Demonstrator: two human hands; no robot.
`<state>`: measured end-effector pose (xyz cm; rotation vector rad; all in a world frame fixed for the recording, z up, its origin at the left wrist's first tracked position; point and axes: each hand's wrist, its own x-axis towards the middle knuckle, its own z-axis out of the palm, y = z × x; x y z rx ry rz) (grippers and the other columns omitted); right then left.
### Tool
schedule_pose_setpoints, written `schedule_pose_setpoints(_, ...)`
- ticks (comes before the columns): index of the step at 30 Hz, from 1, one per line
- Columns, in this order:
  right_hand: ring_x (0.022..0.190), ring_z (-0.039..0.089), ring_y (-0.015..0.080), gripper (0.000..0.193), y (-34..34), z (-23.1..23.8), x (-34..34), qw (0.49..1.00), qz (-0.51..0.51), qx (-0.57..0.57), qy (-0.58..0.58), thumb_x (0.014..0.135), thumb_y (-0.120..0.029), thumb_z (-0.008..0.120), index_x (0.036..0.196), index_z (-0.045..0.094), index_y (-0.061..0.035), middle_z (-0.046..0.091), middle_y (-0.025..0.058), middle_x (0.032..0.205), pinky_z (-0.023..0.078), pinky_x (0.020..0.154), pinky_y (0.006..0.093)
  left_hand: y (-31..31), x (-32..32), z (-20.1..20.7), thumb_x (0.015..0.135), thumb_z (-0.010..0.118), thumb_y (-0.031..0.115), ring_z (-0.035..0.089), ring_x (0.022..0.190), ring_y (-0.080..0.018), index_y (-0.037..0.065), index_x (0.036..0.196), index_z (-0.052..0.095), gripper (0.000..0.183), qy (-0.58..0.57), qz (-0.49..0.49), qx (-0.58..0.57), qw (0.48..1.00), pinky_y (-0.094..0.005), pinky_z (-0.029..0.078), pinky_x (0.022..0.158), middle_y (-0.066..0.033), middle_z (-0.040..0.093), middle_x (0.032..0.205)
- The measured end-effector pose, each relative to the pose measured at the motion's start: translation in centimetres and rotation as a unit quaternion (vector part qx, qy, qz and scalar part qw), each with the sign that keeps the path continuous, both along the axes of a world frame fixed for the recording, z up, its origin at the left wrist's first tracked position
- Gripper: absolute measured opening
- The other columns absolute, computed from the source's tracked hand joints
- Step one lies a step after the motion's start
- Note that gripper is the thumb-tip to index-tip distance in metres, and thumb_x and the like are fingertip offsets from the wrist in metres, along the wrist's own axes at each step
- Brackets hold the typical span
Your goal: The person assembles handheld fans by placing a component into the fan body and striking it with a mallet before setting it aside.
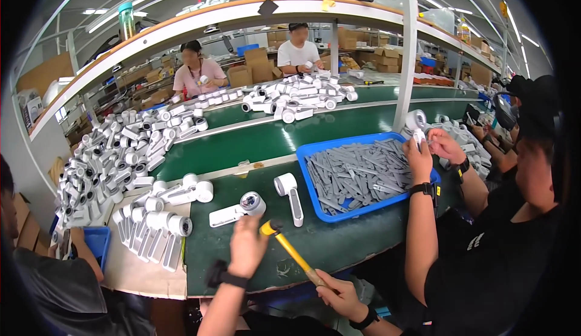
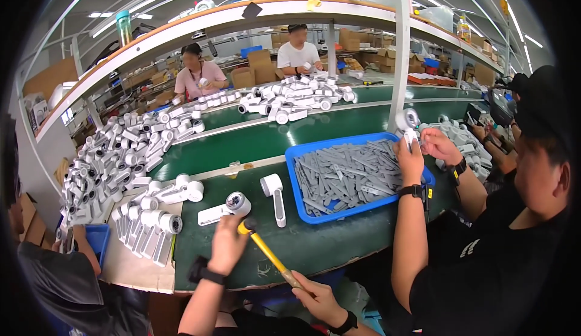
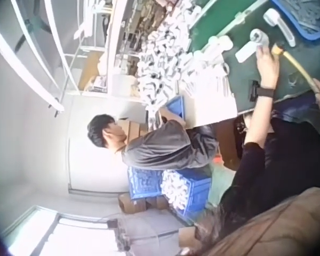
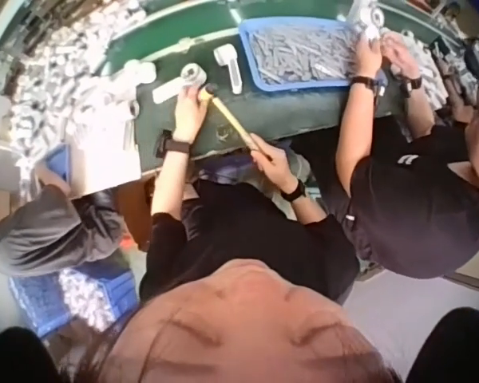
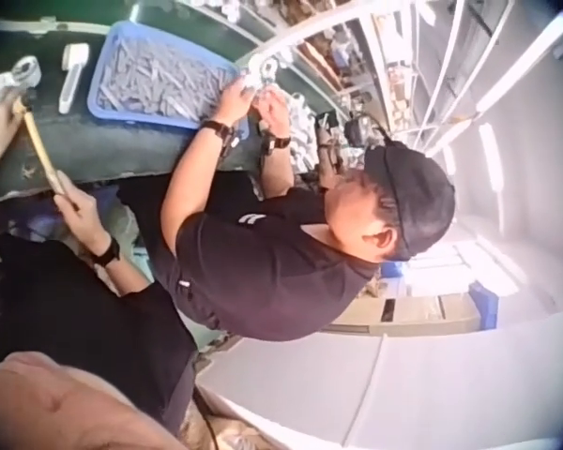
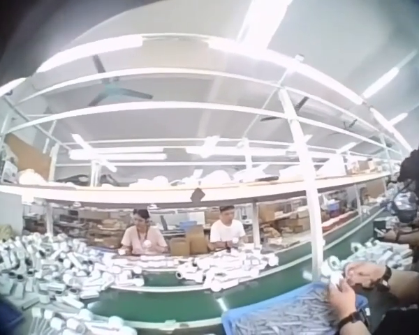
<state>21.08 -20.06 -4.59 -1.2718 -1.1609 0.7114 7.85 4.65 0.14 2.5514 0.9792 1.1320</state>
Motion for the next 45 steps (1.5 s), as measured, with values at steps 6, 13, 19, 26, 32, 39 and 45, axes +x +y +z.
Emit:
schedule_pose_setpoints(6,0.058,0.053,0.0051,0.05,-1.7,1.5,1.0,0.997,-0.065,0.018,0.043,0.091,0.002,0.063,0.14,0.052,-0.0003,0.062,0.0017,0.076,0.043,0.054,0.0203,-1.3,8.8,-1.5,0.074,0.081,0.048,0.063,0.094,-0.0394,-0.002,0.099,0.064,0.058,-0.03,0.034,-0.067,0.997,-0.045,0.053,0.08,-0.0203,0.063,0.096)
schedule_pose_setpoints(13,0.055,0.054,0.0053,0.05,-2.5,1.0,1.8,0.997,-0.068,-0.001,0.046,0.092,0.003,0.061,0.141,0.051,0.0,0.062,0.0028,0.075,0.043,0.052,0.0201,-0.5,4.3,-1.9,0.081,0.071,0.019,0.064,0.088,-0.0399,0.0,0.091,0.066,0.022,-0.014,0.04,-0.078,0.996,-0.0468,0.052,0.078,-0.0206,0.067,0.09)
schedule_pose_setpoints(19,0.055,0.053,0.0054,0.049,-1.1,1.3,0.9,1.0,-0.016,-0.023,0.014,0.092,0.002,0.058,0.14,0.05,0.0034,0.062,0.0029,0.074,0.043,0.052,0.0198,-3.8,-3.8,-0.9,0.082,0.076,0.017,0.065,0.084,-0.0334,0.001,0.099,0.068,0.024,-0.055,0.012,-0.157,0.986,-0.0408,0.052,0.076,-0.0156,0.068,0.091)
schedule_pose_setpoints(26,0.056,0.053,0.0042,0.049,0.1,3.4,-0.3,0.998,0.029,-0.045,-0.042,0.091,0.001,0.06,0.139,0.053,0.0007,0.062,0.0017,0.074,0.043,0.053,0.0196,-5.2,-7.7,-2.2,0.081,0.079,0.017,0.062,0.085,-0.0322,0.001,0.099,0.068,0.026,-0.095,0.008,-0.126,0.987,-0.0404,0.05,0.076,-0.0144,0.066,0.091)
schedule_pose_setpoints(32,0.058,0.053,0.0057,0.049,-0.1,6.4,-0.2,0.983,0.032,-0.069,-0.166,0.09,-0.001,0.062,0.139,0.053,0.0011,0.062,0.0026,0.076,0.043,0.054,0.0203,-4.8,-9.6,-2.6,0.081,0.079,0.016,0.061,0.087,-0.0338,0.0,0.099,0.067,0.027,-0.109,-0.01,-0.122,0.986,-0.042,0.05,0.078,-0.0152,0.065,0.09)
schedule_pose_setpoints(39,0.064,0.053,0.0084,0.048,-0.5,7.3,-0.8,0.974,-0.017,-0.003,-0.226,0.09,0.0,0.062,0.137,0.054,0.0025,0.059,0.0053,0.078,0.044,0.059,0.0232,-5.0,-9.5,-2.5,0.079,0.079,0.012,0.061,0.088,-0.0368,-0.001,0.096,0.066,0.024,-0.129,-0.02,-0.118,0.984,-0.0436,0.051,0.078,-0.0169,0.065,0.09)
schedule_pose_setpoints(45,0.066,0.059,0.0257,0.046,-0.4,8.3,-0.8,0.957,-0.014,0.004,-0.289,0.089,-0.003,0.066,0.134,0.056,-0.0002,0.059,0.014,0.077,0.048,0.064,0.0319,-4.6,-9.3,-3.0,0.079,0.08,0.015,0.061,0.085,-0.0337,0.0,0.097,0.066,0.027,-0.139,-0.018,-0.118,0.983,-0.0408,0.05,0.076,-0.0153,0.065,0.089)
